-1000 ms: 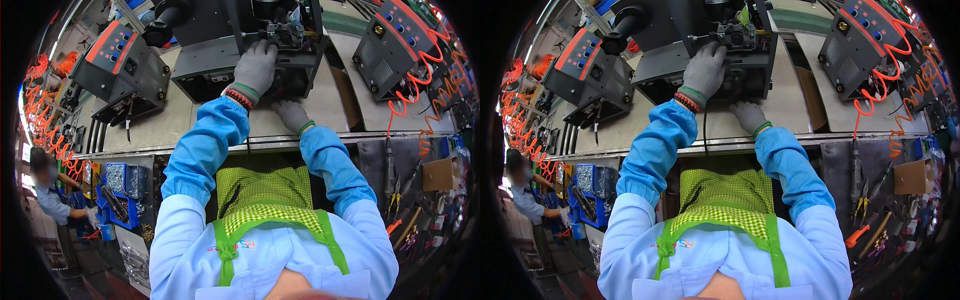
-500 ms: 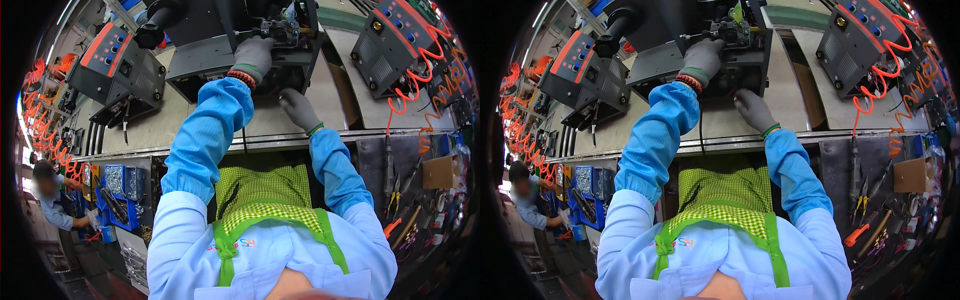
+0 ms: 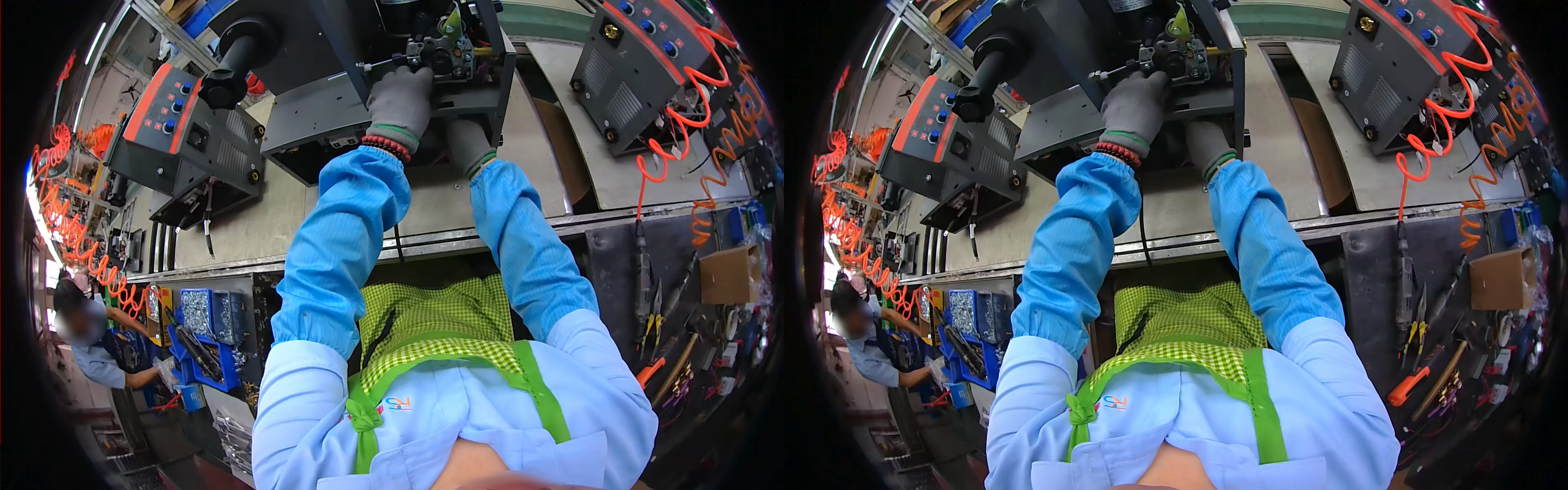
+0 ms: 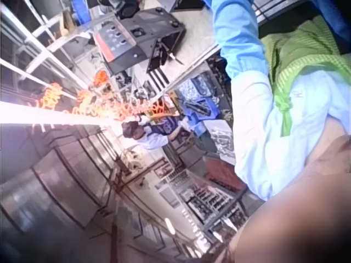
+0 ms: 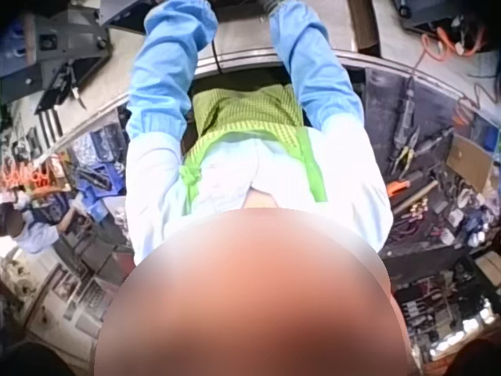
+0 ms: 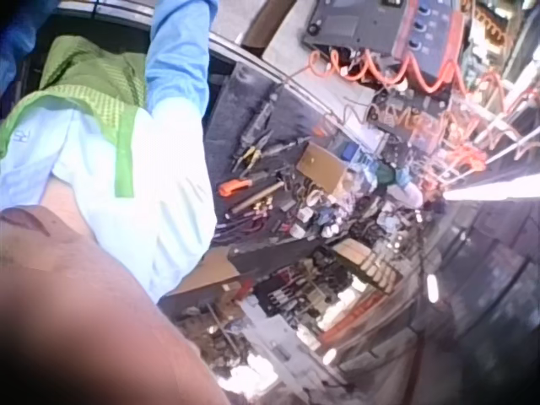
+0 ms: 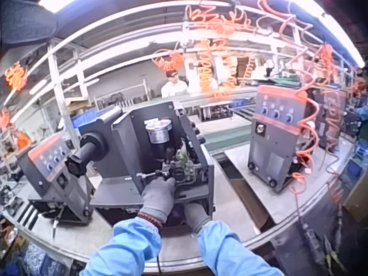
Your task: The person assembles an electronic device on a workbench, using a pneumatic screwdriver to fasten screws and a wrench to tighten components. They handle various small parts from blue bins, connect wires, and manipulate the device's internal components throughout the process.
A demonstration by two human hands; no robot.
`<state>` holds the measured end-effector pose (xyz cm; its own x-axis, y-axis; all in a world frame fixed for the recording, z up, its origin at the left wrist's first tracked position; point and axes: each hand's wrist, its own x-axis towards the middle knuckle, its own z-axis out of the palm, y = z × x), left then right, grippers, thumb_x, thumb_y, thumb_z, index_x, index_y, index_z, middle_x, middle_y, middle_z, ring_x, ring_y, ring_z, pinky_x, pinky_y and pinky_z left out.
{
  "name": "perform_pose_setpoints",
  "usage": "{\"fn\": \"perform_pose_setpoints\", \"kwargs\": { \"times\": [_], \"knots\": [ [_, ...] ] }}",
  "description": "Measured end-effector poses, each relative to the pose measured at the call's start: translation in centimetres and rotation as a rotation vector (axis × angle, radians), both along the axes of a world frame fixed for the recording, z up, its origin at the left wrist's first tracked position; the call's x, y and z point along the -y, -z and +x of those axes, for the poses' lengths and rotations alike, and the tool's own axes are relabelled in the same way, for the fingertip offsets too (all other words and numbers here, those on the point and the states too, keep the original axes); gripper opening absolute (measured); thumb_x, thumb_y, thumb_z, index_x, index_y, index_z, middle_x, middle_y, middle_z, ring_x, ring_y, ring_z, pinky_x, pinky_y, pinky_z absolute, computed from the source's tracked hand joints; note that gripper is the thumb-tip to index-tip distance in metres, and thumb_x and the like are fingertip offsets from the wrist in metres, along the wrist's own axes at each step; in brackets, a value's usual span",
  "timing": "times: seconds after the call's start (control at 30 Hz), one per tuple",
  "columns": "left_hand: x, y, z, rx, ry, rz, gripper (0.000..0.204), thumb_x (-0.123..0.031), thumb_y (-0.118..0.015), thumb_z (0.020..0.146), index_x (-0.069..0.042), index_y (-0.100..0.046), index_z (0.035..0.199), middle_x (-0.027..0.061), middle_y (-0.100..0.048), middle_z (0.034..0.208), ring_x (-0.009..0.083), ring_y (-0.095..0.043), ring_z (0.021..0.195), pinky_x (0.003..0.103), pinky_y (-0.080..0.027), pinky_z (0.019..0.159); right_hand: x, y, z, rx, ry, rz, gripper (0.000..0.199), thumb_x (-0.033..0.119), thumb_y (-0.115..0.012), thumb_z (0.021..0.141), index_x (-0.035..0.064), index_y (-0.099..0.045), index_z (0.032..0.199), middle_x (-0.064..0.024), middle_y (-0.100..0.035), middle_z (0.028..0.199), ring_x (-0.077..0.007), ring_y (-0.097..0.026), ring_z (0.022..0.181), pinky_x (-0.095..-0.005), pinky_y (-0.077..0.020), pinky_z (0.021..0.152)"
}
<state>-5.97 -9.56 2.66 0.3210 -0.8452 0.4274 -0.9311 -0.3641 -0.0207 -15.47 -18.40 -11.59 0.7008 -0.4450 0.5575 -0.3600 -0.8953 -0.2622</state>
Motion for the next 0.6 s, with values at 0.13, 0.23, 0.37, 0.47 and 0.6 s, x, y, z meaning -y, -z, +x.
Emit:
{"fn": "perform_pose_setpoints", "kwargs": {
  "times": [0.13, 0.23, 0.37, 0.47, 0.6],
  "knots": [
    [0.2, 0.4, 0.5, 0.004, 0.052, -0.021, 0.022, -0.033, -0.055, 0.089, -0.016, -0.063, 0.1, 0.0157, -0.062, 0.096, 0.0365, -0.063, 0.092, 0.049, -0.051, 0.076, 0.9, -0.1, 0.7, -0.107, -0.025, 0.014, 0.015, 0.014, -0.057, 0.081, 0.004, -0.065, 0.089, -0.0189, -0.065, 0.081, -0.0353, -0.065, 0.075, -0.0458, -0.0518, 0.066],
    [0.3, 0.7, 0.7, -0.044, 0.011, -0.016, 0.022, -0.032, -0.057, 0.088, -0.016, -0.064, 0.102, 0.0161, -0.062, 0.096, 0.0373, -0.063, 0.09, 0.049, -0.051, 0.076, -1.0, -1.3, 0.5, 0.091, -0.021, 0.14, 0.017, 0.017, -0.058, 0.081, 0.0042, -0.066, 0.088, -0.0174, -0.066, 0.082, -0.034, -0.065, 0.076, -0.0453, -0.0517, 0.066],
    [0.2, 1.3, 1.0, -0.098, 0.098, -0.099, 0.021, -0.027, -0.059, 0.087, -0.015, -0.063, 0.103, 0.0167, -0.062, 0.098, 0.0381, -0.063, 0.091, 0.049, -0.051, 0.077, -0.6, -1.4, 0.6, -0.147, 0.043, 0.056, 0.02, 0.022, -0.062, 0.079, 0.0049, -0.067, 0.087, -0.0176, -0.066, 0.083, -0.0338, -0.065, 0.077, -0.0446, -0.0518, 0.068],
    [-0.2, 0.9, 0.8, -0.124, 0.085, -0.084, 0.02, -0.021, -0.06, 0.085, -0.014, -0.063, 0.104, 0.0169, -0.062, 0.101, 0.0385, -0.062, 0.091, 0.048, -0.051, 0.079, -0.9, -3.0, -0.2, -0.131, -0.046, 0.062, 0.02, 0.022, -0.061, 0.08, 0.0059, -0.067, 0.09, -0.0175, -0.066, 0.086, -0.035, -0.065, 0.079, -0.0452, -0.052, 0.069],
    [0.0, 0.8, 0.6, -0.126, 0.098, -0.06, 0.024, -0.016, -0.059, 0.083, -0.013, -0.062, 0.107, 0.0169, -0.061, 0.103, 0.0386, -0.062, 0.093, 0.047, -0.051, 0.081, -0.6, -1.0, 1.0, -0.017, 0.004, 0.1, 0.02, 0.021, -0.06, 0.081, 0.006, -0.067, 0.093, -0.0179, -0.067, 0.088, -0.0363, -0.065, 0.081, -0.0452, -0.0518, 0.07]
  ]
}}
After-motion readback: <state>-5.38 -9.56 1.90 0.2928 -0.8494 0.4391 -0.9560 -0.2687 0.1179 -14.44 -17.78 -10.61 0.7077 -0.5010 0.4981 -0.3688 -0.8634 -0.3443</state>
